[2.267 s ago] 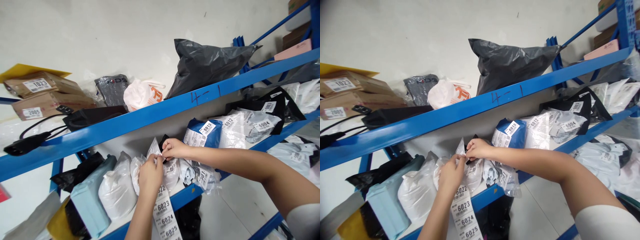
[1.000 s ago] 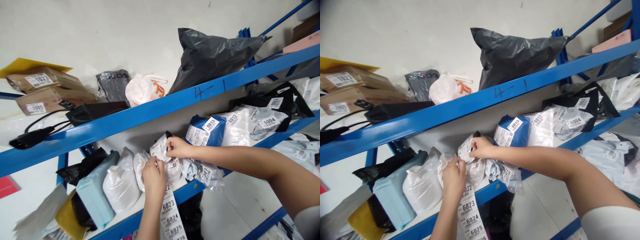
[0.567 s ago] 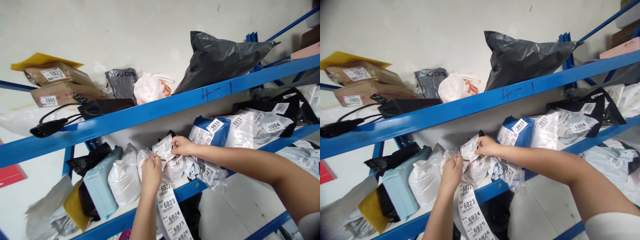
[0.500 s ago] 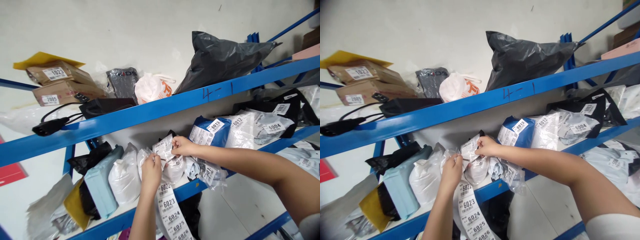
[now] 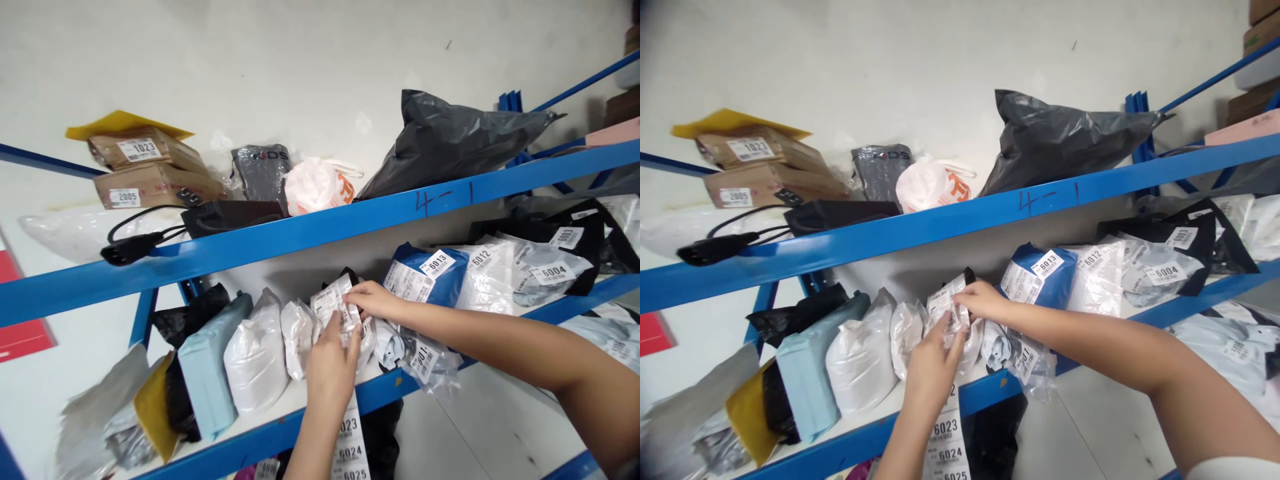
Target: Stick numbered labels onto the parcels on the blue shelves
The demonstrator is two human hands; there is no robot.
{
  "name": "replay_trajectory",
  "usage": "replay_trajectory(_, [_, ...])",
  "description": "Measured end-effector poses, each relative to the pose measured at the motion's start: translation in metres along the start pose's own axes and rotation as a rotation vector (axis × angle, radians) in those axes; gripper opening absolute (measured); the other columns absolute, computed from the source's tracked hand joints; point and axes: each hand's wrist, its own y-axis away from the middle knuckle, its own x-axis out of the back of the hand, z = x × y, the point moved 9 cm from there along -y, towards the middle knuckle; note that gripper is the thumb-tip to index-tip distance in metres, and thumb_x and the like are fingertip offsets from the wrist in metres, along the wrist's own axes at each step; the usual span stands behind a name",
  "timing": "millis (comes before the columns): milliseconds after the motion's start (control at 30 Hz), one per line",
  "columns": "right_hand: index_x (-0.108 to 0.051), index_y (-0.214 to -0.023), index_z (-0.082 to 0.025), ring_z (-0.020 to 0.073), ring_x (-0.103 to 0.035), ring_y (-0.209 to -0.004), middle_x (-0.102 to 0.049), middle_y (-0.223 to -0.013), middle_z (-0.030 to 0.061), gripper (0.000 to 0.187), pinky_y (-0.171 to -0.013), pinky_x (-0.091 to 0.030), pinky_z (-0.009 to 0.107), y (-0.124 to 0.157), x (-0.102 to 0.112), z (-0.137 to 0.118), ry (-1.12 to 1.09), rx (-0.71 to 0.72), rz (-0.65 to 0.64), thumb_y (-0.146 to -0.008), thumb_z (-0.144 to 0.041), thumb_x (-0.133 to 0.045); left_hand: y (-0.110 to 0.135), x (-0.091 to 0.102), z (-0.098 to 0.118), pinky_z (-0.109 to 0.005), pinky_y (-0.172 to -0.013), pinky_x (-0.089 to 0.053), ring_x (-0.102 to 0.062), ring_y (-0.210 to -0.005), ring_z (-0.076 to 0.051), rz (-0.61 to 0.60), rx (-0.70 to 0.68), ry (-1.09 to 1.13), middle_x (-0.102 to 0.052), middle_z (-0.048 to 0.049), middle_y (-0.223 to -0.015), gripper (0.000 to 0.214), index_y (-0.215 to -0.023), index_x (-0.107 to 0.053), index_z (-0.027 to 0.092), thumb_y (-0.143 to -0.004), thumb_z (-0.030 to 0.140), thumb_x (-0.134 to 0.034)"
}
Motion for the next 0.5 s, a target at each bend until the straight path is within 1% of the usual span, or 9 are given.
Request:
replay_trajectory(67, [-0.066, -0.068, -0.015, 0.0122, -0.056, -0.050, -0.057, -0.053, -0.0018, 0.024, -0.048, -0.047, 0.022, 0.001, 0.000, -0.002, 0.017, 0.025, -0.011, -0.075, -0.037, -0.064, 0.001, -0.005, 0.003, -0.044, -0.094, -0.047, -0.055, -0.119, -0.031, -0.025, -0.040, -0.085, -0.043, -0.0147, -0.144, 0.050, -0.134, -0.050, 0.022, -0.093, 0.045, -0.032])
replay_trajectory(100, [-0.067, -0.069, -0.015, 0.0118, -0.055, -0.050, -0.058, -0.053, -0.0018, 0.023, -0.047, -0.045, 0.022, 0.000, 0.000, -0.003, 0.042, 0.060, -0.018, -0.072, -0.037, -0.068, 0.002, -0.006, 0.003, -0.046, -0.092, -0.048, -0.055, -0.119, -0.031, -0.040, -0.039, -0.121, -0.039, -0.0151, -0.146, 0.047, -0.131, -0.053, 0.025, -0.094, 0.044, -0.031])
replay_trajectory(167, [-0.066, -0.070, -0.014, 0.0110, -0.055, -0.050, -0.059, -0.055, -0.0018, 0.014, -0.048, -0.043, 0.021, 0.000, -0.001, -0.004, 0.084, 0.114, -0.033, -0.068, -0.027, -0.072, 0.005, -0.007, 0.001, -0.048, -0.085, -0.051, -0.061, -0.110, -0.033, -0.070, 0.000, -0.164, -0.034, -0.0182, -0.149, 0.046, -0.132, -0.052, 0.029, -0.094, 0.043, -0.029])
replay_trajectory(200, [-0.066, -0.071, -0.014, 0.0107, -0.055, -0.050, -0.059, -0.055, -0.0019, 0.009, -0.048, -0.043, 0.020, -0.001, -0.001, -0.002, 0.102, 0.126, -0.038, -0.069, -0.021, -0.070, 0.006, -0.007, 0.001, -0.048, -0.082, -0.053, -0.063, -0.106, -0.032, -0.075, 0.009, -0.175, -0.031, -0.0190, -0.150, 0.046, -0.132, -0.052, 0.029, -0.094, 0.043, -0.030])
replay_trajectory(267, [-0.065, -0.075, -0.014, 0.0099, -0.054, -0.049, -0.057, -0.054, -0.0030, 0.004, -0.049, -0.042, 0.020, -0.001, 0.000, 0.001, 0.152, 0.123, -0.029, -0.071, -0.014, -0.065, 0.010, -0.005, 0.004, -0.045, -0.078, -0.054, -0.066, -0.100, -0.030, -0.060, -0.015, -0.186, -0.029, -0.0160, -0.152, 0.045, -0.131, -0.054, 0.030, -0.095, 0.042, -0.029])
replay_trajectory(333, [-0.066, -0.079, -0.015, 0.0083, -0.050, -0.047, -0.053, -0.052, -0.0054, 0.008, -0.049, -0.039, 0.020, -0.001, -0.001, -0.001, 0.250, 0.146, -0.021, -0.073, -0.011, -0.062, 0.014, -0.003, 0.007, -0.042, -0.077, -0.056, -0.067, -0.098, -0.027, -0.030, -0.067, -0.200, -0.034, -0.0098, -0.150, 0.044, -0.128, -0.057, 0.028, -0.095, 0.038, -0.029])
replay_trajectory(400, [-0.067, -0.083, -0.016, 0.0071, -0.045, -0.045, -0.047, -0.050, -0.0076, 0.012, -0.050, -0.036, 0.019, -0.001, -0.001, -0.006, 0.364, 0.183, -0.009, -0.073, -0.011, -0.062, 0.017, -0.002, 0.008, -0.040, -0.079, -0.056, -0.067, -0.098, -0.025, -0.003, -0.110, -0.212, -0.043, -0.0055, -0.145, 0.044, -0.126, -0.058, 0.024, -0.095, 0.034, -0.029])
replay_trajectory(433, [-0.067, -0.084, -0.016, 0.0070, -0.044, -0.045, -0.047, -0.050, -0.0079, 0.012, -0.050, -0.036, 0.020, -0.001, -0.002, -0.009, 0.412, 0.194, -0.008, -0.072, -0.013, -0.064, 0.018, -0.003, 0.008, -0.039, -0.080, -0.057, -0.067, -0.098, -0.024, 0.004, -0.126, -0.213, -0.046, -0.0045, -0.143, 0.044, -0.126, -0.058, 0.023, -0.095, 0.032, -0.029])
replay_trajectory(500, [-0.068, -0.084, -0.016, 0.0076, -0.045, -0.047, -0.050, -0.053, -0.0066, 0.014, -0.051, -0.035, 0.020, -0.003, -0.003, -0.013, 0.494, 0.204, -0.015, -0.070, -0.019, -0.068, 0.020, -0.004, 0.008, -0.038, -0.080, -0.057, -0.067, -0.097, -0.024, 0.024, -0.152, -0.220, -0.048, -0.0032, -0.141, 0.043, -0.126, -0.059, 0.022, -0.095, 0.032, -0.030])
